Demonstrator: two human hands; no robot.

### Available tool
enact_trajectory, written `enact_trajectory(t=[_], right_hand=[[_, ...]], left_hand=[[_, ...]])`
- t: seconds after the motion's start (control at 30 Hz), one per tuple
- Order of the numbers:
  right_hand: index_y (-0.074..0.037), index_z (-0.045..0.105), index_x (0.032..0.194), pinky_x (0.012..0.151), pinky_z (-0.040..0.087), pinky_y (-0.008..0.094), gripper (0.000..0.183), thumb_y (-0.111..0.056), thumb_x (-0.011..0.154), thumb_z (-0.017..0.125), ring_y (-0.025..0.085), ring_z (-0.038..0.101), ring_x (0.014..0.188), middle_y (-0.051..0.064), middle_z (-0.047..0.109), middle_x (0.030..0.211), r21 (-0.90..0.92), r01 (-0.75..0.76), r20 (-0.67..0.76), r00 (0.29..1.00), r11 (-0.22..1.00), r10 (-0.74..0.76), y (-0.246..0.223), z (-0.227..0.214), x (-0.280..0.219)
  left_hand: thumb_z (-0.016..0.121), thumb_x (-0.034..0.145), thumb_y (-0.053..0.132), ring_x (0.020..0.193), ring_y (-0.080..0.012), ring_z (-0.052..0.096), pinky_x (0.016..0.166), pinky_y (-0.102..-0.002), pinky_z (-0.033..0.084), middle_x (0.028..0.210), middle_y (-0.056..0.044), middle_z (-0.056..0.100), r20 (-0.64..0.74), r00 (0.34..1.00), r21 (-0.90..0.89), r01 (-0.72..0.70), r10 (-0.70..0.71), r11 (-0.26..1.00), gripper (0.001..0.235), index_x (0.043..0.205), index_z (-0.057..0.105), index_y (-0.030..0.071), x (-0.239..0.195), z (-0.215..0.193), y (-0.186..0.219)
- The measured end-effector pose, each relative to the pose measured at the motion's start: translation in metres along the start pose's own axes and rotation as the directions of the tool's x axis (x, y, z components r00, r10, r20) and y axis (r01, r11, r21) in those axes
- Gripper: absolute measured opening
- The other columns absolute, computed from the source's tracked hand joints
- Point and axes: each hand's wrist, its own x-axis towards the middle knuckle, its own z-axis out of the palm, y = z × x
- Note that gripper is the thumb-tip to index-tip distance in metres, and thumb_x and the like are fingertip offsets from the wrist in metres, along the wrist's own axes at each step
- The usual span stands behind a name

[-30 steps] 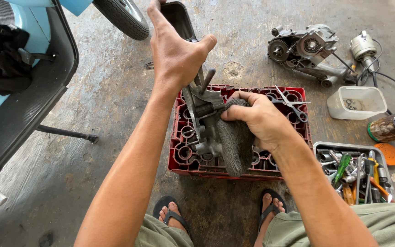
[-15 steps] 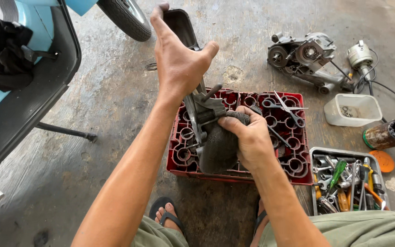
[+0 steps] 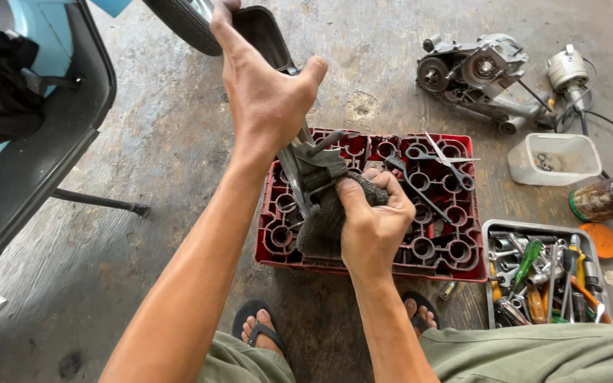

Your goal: The person scrubs a scooter engine casing with a wire brush and then uses a screwdriver to scrape residue from crevices. The person rotates the casing to access different areas while working over a red crate.

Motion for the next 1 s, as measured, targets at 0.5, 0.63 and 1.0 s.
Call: enact_trajectory(t=[0.5, 0.63, 1.0], right_hand=[[-0.011, 0.051, 0.09, 0.063, 0.06, 0.042, 0.023, -0.002, 0.082, 0.072, 0.024, 0.065, 0.071, 0.012, 0.064, 0.083, 0.3, -0.381, -0.013, 0.915, 0.874, 0.404, -0.027, -0.013, 0.008], [-0.01, 0.053, 0.089, 0.059, 0.061, 0.043, 0.023, -0.007, 0.082, 0.075, 0.024, 0.066, 0.073, 0.012, 0.065, 0.085, 0.22, -0.411, 0.063, 0.911, 0.885, 0.408, -0.03, -0.029, 0.007], [0.0, 0.063, 0.115, 0.064, 0.061, 0.045, 0.039, -0.011, 0.078, 0.062, 0.033, 0.067, 0.087, 0.02, 0.068, 0.107, -0.036, -0.39, 0.213, 0.897, 0.92, 0.388, -0.028, -0.081, 0.039]], left_hand=[[0.079, 0.075, 0.032, 0.083, -0.0152, 0.063, 0.069, -0.031, 0.063, 0.1, -0.003, 0.057, 0.099, 0.974, 0.058, 0.196, -0.202, 0.979, 0.08, 0.135, 0.027, 0.017, 0.016, -0.03, -0.019], [0.084, 0.08, 0.036, 0.153, -0.0464, 0.03, 0.124, -0.048, 0.034, 0.165, -0.033, 0.025, 0.145, 0.962, 0.093, 0.22, -0.232, 0.971, 0.122, 0.155, -0.004, -0.004, 0.023, -0.025, -0.038], [0.081, 0.072, 0.039, 0.096, -0.0182, 0.061, 0.095, -0.031, 0.055, 0.117, -0.009, 0.062, 0.095, 0.993, 0.076, 0.063, -0.071, 0.995, 0.094, 0.14, 0.028, 0.0, 0.028, -0.017, -0.04]])
